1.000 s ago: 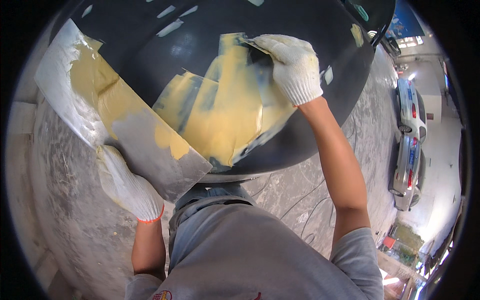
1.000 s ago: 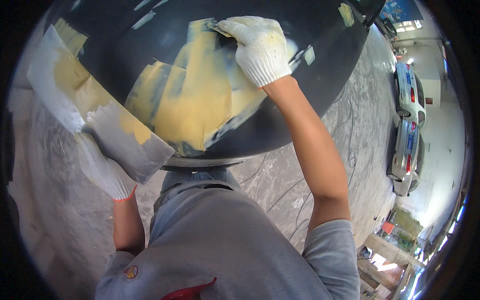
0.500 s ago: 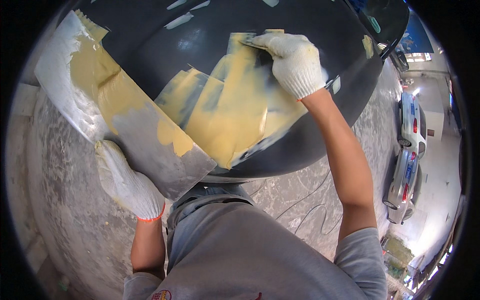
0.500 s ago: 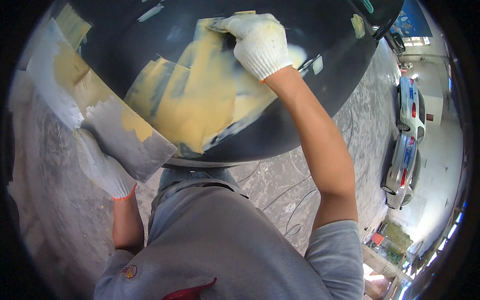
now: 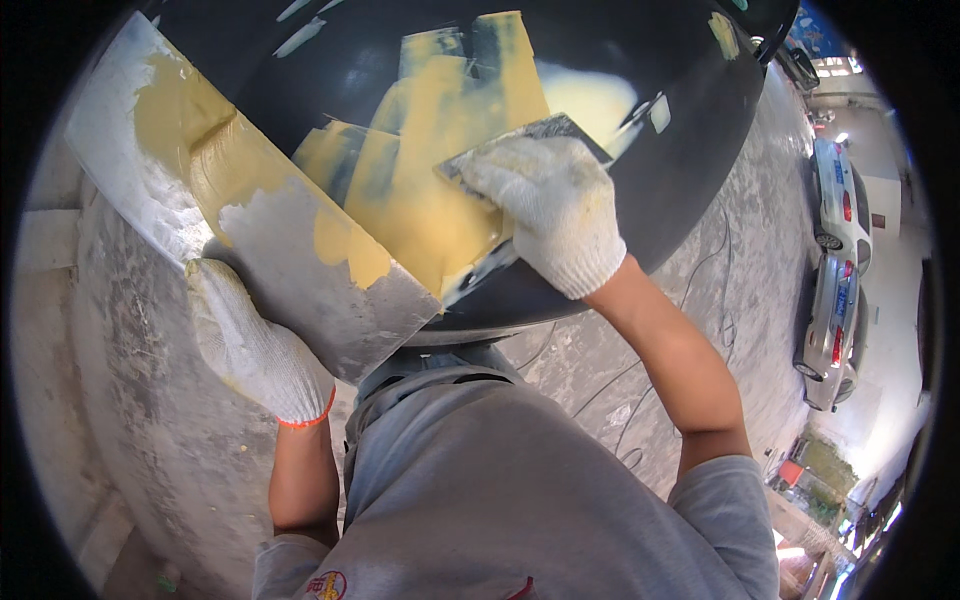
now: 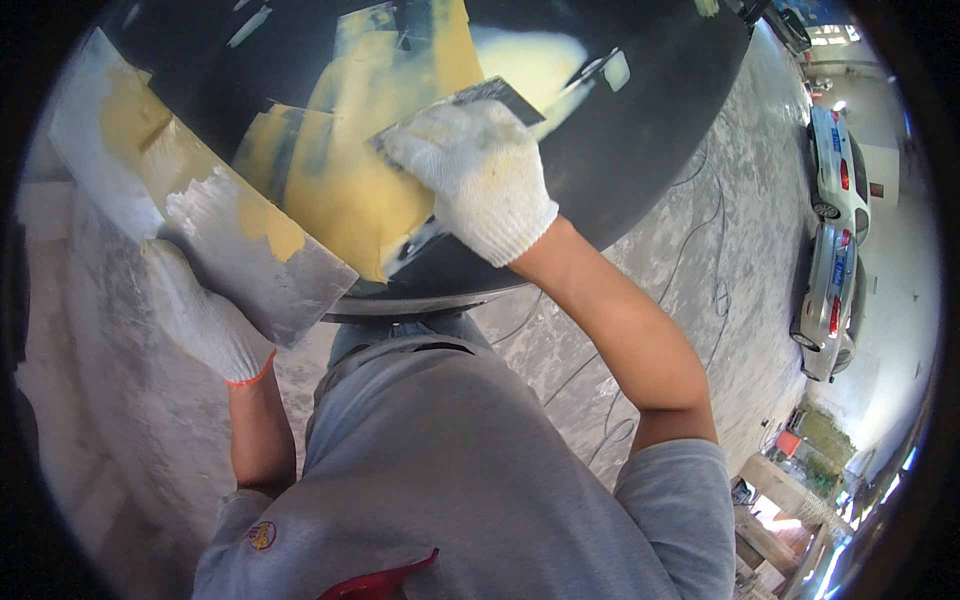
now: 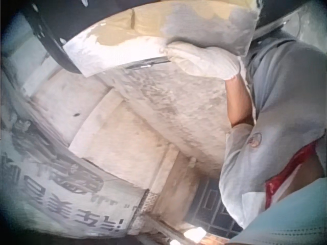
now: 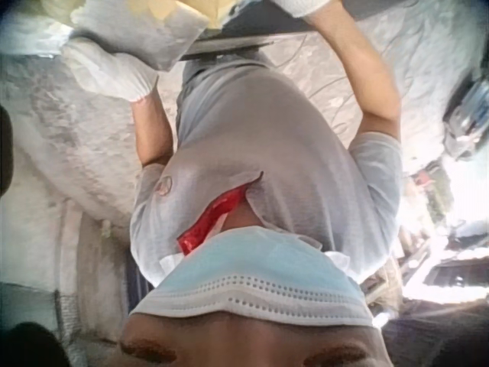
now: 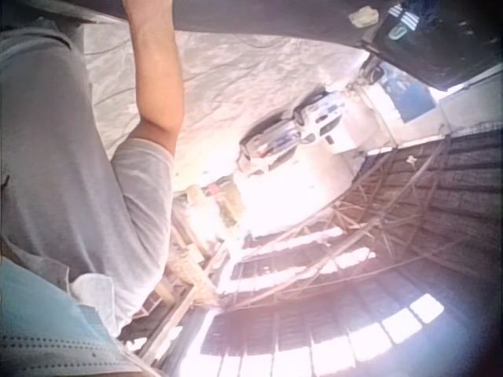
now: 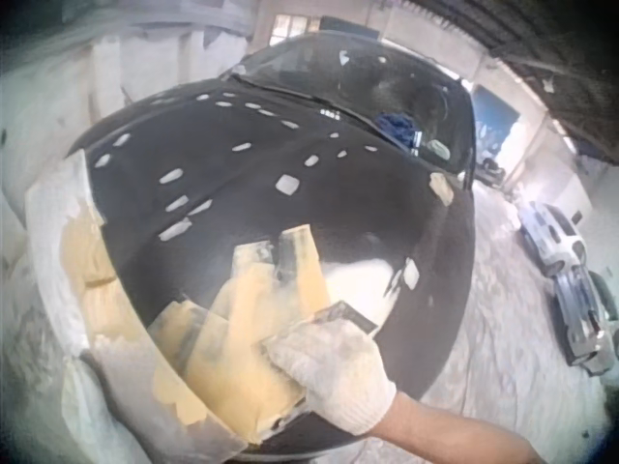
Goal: The person applies yellow body filler to the front hood of a black car using a small metal spreader and a larger metal mixing board. They repeatedly scoop filler from the board and spread it in smooth strokes across the hood surface.
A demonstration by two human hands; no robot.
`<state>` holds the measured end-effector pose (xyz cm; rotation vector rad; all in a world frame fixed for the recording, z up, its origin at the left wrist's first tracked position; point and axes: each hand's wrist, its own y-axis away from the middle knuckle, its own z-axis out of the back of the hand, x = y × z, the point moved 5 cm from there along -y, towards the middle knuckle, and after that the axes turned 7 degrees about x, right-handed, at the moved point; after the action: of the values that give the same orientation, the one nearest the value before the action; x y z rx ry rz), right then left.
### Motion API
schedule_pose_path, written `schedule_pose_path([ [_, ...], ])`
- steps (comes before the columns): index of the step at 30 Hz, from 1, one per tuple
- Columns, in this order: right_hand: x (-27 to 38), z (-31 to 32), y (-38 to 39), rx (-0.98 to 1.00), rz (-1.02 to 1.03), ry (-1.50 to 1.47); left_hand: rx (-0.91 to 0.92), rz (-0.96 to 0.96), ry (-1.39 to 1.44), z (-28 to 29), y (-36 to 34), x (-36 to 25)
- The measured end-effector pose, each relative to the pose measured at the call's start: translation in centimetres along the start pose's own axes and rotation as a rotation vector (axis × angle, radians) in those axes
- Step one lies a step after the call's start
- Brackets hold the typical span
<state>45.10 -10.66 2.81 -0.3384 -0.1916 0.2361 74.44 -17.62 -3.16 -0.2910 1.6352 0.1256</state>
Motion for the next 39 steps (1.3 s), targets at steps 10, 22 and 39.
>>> schedule_pose_path([
  [10, 3.3, 0.3, 6.6, 0.084, -0.005, -0.009, 0.067, -0.038, -0.073, -0.7, 0.7, -1.1],
  [22, -6.6, 2.4, -4.6, -0.206, 0.01, 0.139, -0.073, 0.023, -0.226, 0.2, 3.3, -3.0],
  [39, -7.6, -0.7, -8.7, -0.046, 0.04, 0.06, -0.153, 0.013, -0.134, 1.8, 3.5, -0.4],
])
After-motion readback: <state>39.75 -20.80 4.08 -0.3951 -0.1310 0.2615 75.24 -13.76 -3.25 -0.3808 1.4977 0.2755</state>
